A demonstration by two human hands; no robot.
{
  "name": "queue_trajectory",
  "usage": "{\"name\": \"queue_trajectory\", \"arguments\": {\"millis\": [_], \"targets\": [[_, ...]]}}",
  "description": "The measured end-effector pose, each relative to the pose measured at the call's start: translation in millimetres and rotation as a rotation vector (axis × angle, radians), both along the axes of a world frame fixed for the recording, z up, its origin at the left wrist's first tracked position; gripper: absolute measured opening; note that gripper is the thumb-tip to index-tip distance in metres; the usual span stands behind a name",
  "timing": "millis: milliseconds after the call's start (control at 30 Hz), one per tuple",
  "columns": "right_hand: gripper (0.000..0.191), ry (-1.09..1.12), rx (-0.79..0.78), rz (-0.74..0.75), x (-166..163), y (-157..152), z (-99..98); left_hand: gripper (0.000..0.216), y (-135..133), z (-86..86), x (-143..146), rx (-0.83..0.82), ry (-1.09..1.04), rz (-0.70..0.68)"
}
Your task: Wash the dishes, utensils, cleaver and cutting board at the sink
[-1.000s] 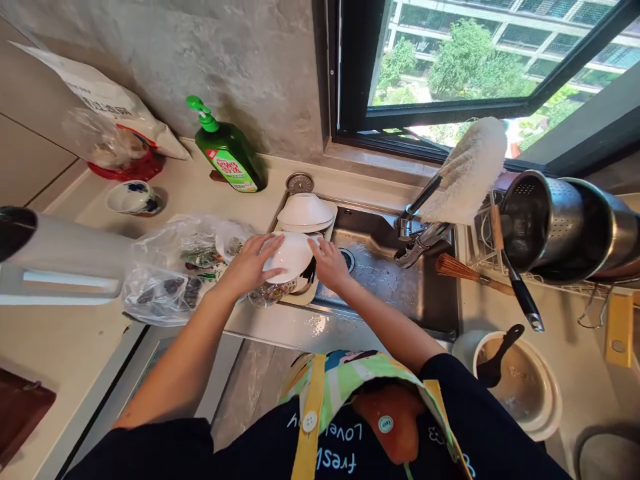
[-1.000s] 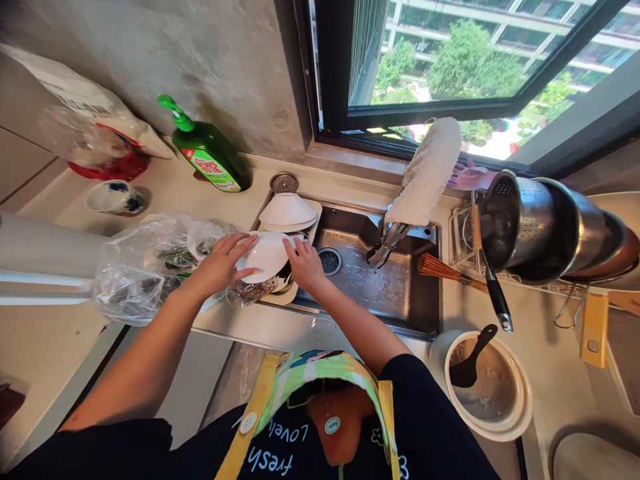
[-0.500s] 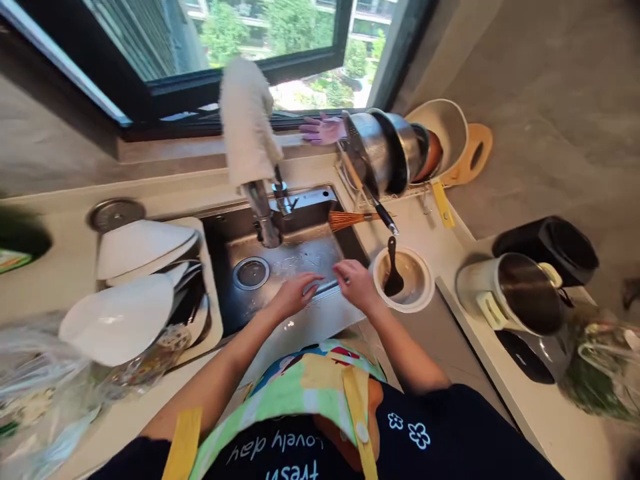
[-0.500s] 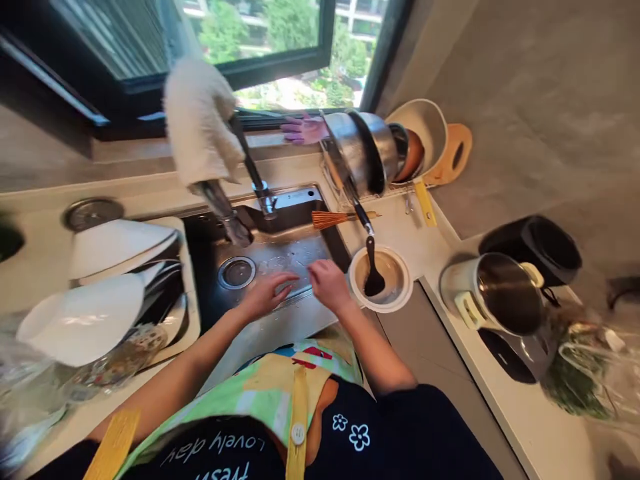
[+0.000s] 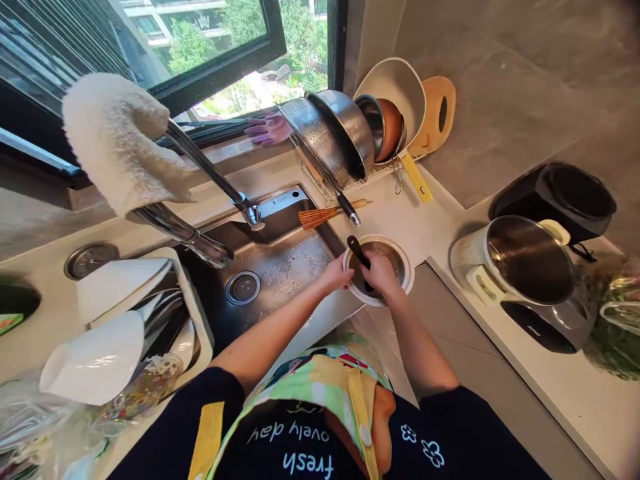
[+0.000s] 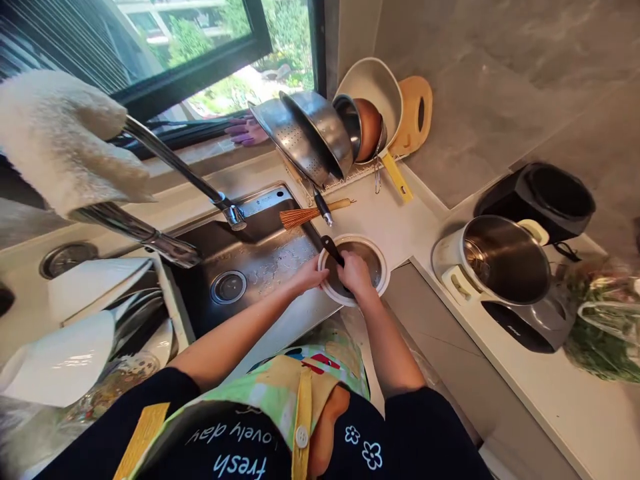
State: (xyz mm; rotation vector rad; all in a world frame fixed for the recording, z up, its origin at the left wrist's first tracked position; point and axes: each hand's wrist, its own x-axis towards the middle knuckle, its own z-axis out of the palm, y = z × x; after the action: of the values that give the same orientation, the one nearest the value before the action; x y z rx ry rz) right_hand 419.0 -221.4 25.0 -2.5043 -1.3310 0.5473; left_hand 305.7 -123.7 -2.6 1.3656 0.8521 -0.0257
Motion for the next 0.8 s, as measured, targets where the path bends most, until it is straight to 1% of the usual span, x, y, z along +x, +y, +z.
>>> {"name": "queue_trajectory", "arguments": {"millis": [100,200,267,333,367,400,433,467,533,567,633,667,700,733,767,800], "targets": [[0.017,0.003,0.062,0.129,-12.6,-0.9,22.3,0.057,-0.4,-3.1,-8.4,0.043,-0.013,0.006],[0.017,-0.064,0.113,0.223,-31.9,3.0,60.4,0.040,3.6,-1.6,-22.6,-0.028,-0.086,0.064],[0.016,-0.142,0.154,0.274,-48.9,10.7,89.1,0.028,9.9,1.6,-39.9,-0.109,-0.144,0.167],[0.017,-0.188,0.234,0.334,-69.0,23.5,110.7,0.022,19.3,5.0,-65.0,-0.233,-0.187,0.317],[0.018,-0.188,0.283,0.372,-80.2,31.8,115.9,0.020,24.9,6.4,-79.9,-0.325,-0.212,0.389],[0.020,-0.174,0.333,0.414,-92.2,41.1,116.3,0.020,30.8,7.4,-95.5,-0.437,-0.243,0.448],[0.021,-0.149,0.380,0.451,-104.9,51.1,111.3,0.022,36.9,7.9,-110.9,-0.557,-0.283,0.490],[0.022,-0.116,0.422,0.476,-117.9,61.2,101.3,0.027,43.1,7.8,-125.3,-0.668,-0.331,0.522],[0.023,-0.035,0.478,0.501,-142.9,79.7,69.4,0.034,55.3,5.6,-148.6,-0.819,-0.426,0.598],[0.023,0.011,0.490,0.513,-153.5,87.2,50.0,0.031,61.4,3.4,-157.0,-0.851,-0.459,0.657],[0.023,0.105,0.470,0.600,-168.0,99.1,12.5,0.015,73.5,-3.1,-168.3,-0.839,-0.505,0.813],[0.025,0.148,0.453,0.671,-171.0,104.6,-3.0,0.008,79.4,-7.4,-172.2,-0.810,-0.518,0.896],[0.028,0.176,0.435,0.715,-171.1,111.1,-15.0,0.012,85.1,-12.4,-175.7,-0.766,-0.529,0.980],[0.032,0.185,0.420,0.720,-168.6,119.6,-23.2,0.020,90.3,-17.8,-179.1,-0.713,-0.542,1.055],[0.036,0.172,0.407,0.679,-164.0,130.8,-27.8,0.028,95.0,-23.5,-182.8,-0.659,-0.553,1.114],[0.039,0.134,0.400,0.598,-157.9,145.0,-29.3,0.033,99.0,-29.3,-186.5,-0.614,-0.559,1.151]]}}
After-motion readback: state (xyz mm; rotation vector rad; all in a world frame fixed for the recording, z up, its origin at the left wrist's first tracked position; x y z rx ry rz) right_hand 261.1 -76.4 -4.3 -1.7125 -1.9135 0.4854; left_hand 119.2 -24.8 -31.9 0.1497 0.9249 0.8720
